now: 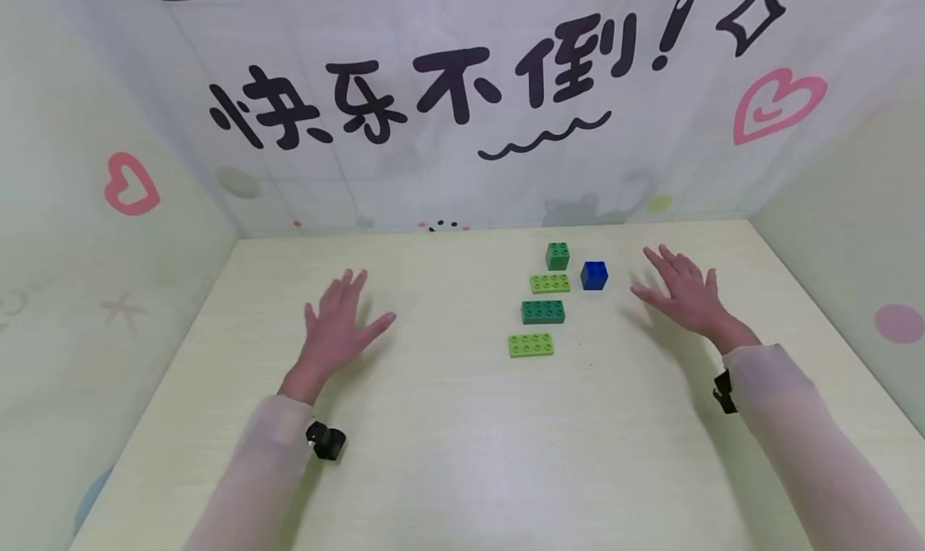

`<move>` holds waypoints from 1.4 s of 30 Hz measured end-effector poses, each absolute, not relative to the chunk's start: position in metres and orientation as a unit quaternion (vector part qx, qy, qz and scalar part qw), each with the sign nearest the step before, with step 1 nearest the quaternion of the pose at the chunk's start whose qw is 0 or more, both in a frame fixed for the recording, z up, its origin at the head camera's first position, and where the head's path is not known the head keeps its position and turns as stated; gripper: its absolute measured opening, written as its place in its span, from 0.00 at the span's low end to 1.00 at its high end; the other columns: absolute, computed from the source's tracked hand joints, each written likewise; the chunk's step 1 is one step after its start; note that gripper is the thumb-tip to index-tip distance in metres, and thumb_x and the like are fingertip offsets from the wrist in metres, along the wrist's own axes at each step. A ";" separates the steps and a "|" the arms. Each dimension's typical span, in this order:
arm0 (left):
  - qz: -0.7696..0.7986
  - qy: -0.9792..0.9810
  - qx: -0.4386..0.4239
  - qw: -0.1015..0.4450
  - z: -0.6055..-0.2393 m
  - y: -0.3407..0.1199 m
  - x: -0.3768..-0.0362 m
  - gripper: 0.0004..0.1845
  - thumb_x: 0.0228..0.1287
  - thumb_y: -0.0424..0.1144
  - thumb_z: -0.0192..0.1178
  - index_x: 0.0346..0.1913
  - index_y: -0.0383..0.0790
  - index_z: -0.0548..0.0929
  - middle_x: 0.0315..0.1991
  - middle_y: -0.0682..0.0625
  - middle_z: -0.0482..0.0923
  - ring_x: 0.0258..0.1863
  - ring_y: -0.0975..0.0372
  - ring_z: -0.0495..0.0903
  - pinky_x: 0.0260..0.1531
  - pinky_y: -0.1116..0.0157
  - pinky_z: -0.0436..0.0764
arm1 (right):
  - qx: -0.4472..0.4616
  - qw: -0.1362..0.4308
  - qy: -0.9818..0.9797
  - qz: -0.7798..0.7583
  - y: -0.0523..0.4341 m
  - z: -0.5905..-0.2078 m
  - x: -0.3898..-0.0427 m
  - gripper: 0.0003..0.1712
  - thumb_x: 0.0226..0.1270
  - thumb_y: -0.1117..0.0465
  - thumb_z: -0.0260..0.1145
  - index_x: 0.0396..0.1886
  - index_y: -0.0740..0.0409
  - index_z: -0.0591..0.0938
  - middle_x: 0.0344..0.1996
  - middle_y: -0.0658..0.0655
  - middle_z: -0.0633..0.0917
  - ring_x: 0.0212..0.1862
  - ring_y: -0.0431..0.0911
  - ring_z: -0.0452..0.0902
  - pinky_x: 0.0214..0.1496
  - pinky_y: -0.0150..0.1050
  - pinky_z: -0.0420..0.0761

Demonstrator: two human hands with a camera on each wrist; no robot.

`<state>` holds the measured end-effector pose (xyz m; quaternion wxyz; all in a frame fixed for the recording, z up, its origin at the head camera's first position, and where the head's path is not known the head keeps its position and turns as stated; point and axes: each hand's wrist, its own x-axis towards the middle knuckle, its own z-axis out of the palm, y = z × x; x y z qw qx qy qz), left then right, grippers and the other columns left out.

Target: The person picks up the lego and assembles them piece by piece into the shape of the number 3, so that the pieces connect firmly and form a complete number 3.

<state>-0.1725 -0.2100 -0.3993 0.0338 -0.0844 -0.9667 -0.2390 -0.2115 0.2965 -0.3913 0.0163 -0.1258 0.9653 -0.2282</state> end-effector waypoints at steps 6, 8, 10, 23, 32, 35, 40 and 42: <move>-0.332 -0.933 -0.140 -0.001 -0.395 -0.159 -0.166 0.24 0.61 0.45 0.59 0.57 0.36 0.74 0.49 0.41 0.76 0.47 0.52 0.76 0.46 0.54 0.73 | -0.139 -0.003 0.942 -0.306 0.279 -0.385 -0.224 0.32 0.68 0.49 0.55 0.63 0.66 0.66 0.59 0.70 0.68 0.60 0.64 0.59 0.57 0.60 0.58; -0.361 -0.921 -0.144 -0.019 -0.394 -0.140 -0.164 0.20 0.60 0.42 0.61 0.53 0.37 0.77 0.44 0.45 0.79 0.41 0.55 0.78 0.40 0.58 0.76 | -0.134 -0.004 0.940 -0.314 0.271 -0.382 -0.229 0.29 0.68 0.50 0.56 0.60 0.66 0.70 0.56 0.68 0.71 0.57 0.61 0.64 0.56 0.58 0.62; -0.388 -0.909 -0.146 -0.034 -0.395 -0.122 -0.163 0.17 0.58 0.40 0.63 0.50 0.37 0.79 0.39 0.47 0.80 0.36 0.58 0.79 0.35 0.62 0.77 | -0.133 -0.001 0.939 -0.317 0.263 -0.379 -0.234 0.27 0.68 0.52 0.56 0.59 0.66 0.72 0.54 0.67 0.73 0.55 0.60 0.66 0.54 0.57 0.65; -0.417 -0.882 -0.191 -0.109 -0.418 -0.052 -0.160 0.23 0.51 0.35 0.68 0.51 0.34 0.76 0.38 0.47 0.74 0.38 0.58 0.73 0.41 0.65 0.73 | -0.161 0.054 0.933 -0.318 0.222 -0.369 -0.278 0.25 0.64 0.58 0.61 0.58 0.66 0.73 0.55 0.67 0.73 0.54 0.58 0.68 0.56 0.52 0.65; -0.408 -0.893 -0.152 -0.112 -0.425 -0.042 -0.162 0.25 0.48 0.37 0.70 0.51 0.37 0.77 0.36 0.51 0.70 0.35 0.61 0.69 0.39 0.66 0.71 | -0.163 0.089 0.927 -0.327 0.208 -0.374 -0.298 0.27 0.60 0.62 0.64 0.58 0.68 0.71 0.57 0.68 0.71 0.56 0.61 0.65 0.56 0.52 0.66; -0.404 -0.896 -0.145 -0.117 -0.425 -0.041 -0.163 0.25 0.48 0.38 0.70 0.51 0.38 0.77 0.36 0.52 0.70 0.35 0.61 0.69 0.38 0.66 0.70 | -0.162 0.101 0.925 -0.328 0.205 -0.374 -0.303 0.28 0.60 0.63 0.64 0.59 0.68 0.71 0.57 0.69 0.70 0.57 0.61 0.64 0.56 0.53 0.66; -0.394 -0.902 -0.136 -0.116 -0.423 -0.040 -0.163 0.23 0.48 0.37 0.69 0.50 0.38 0.78 0.35 0.52 0.70 0.34 0.61 0.68 0.36 0.66 0.70 | -0.159 0.123 0.922 -0.331 0.199 -0.373 -0.310 0.28 0.60 0.65 0.64 0.59 0.68 0.70 0.57 0.70 0.69 0.57 0.62 0.64 0.56 0.53 0.66; -0.389 -0.904 -0.134 -0.113 -0.423 -0.041 -0.163 0.22 0.49 0.36 0.69 0.49 0.38 0.78 0.34 0.52 0.70 0.33 0.62 0.68 0.35 0.67 0.69 | -0.161 0.129 0.922 -0.328 0.196 -0.374 -0.311 0.28 0.59 0.66 0.64 0.59 0.68 0.70 0.57 0.69 0.69 0.57 0.62 0.64 0.56 0.52 0.66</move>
